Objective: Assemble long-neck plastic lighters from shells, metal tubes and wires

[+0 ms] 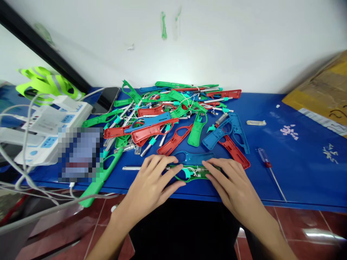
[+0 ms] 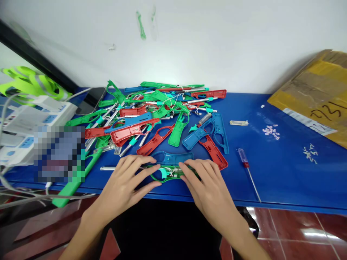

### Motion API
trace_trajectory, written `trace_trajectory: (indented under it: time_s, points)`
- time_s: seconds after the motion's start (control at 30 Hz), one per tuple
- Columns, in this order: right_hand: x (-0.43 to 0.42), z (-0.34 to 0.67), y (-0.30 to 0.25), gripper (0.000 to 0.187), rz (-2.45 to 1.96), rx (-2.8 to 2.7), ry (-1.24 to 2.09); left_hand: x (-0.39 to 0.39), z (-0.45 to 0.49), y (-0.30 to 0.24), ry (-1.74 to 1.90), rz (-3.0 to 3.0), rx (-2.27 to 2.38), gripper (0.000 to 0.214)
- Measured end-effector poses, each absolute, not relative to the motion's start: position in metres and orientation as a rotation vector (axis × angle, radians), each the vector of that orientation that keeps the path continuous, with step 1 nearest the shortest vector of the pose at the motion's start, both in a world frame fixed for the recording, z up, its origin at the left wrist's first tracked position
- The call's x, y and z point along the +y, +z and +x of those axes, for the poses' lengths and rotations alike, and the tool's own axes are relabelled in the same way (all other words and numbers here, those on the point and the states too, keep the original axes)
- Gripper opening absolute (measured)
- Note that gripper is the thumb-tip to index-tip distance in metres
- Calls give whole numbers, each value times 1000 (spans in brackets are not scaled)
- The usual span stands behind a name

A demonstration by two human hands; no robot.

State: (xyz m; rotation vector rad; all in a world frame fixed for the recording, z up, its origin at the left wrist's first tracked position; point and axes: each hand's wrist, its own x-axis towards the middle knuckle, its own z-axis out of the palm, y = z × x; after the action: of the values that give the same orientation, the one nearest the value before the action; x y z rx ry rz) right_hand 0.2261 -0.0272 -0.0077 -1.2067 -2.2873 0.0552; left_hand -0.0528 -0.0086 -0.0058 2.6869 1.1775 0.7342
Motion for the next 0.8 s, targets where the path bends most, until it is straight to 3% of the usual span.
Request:
trace_trajectory:
  time_s: [0.1, 0.8]
  points:
    - [-35, 227, -10, 29, -1197, -2271, -9, -9, -52, -5, 748, 2691, 1182, 28]
    - [-65, 244, -33, 81, -1284, -2317, 136, -7, -54, -5, 764, 2662, 1150, 28]
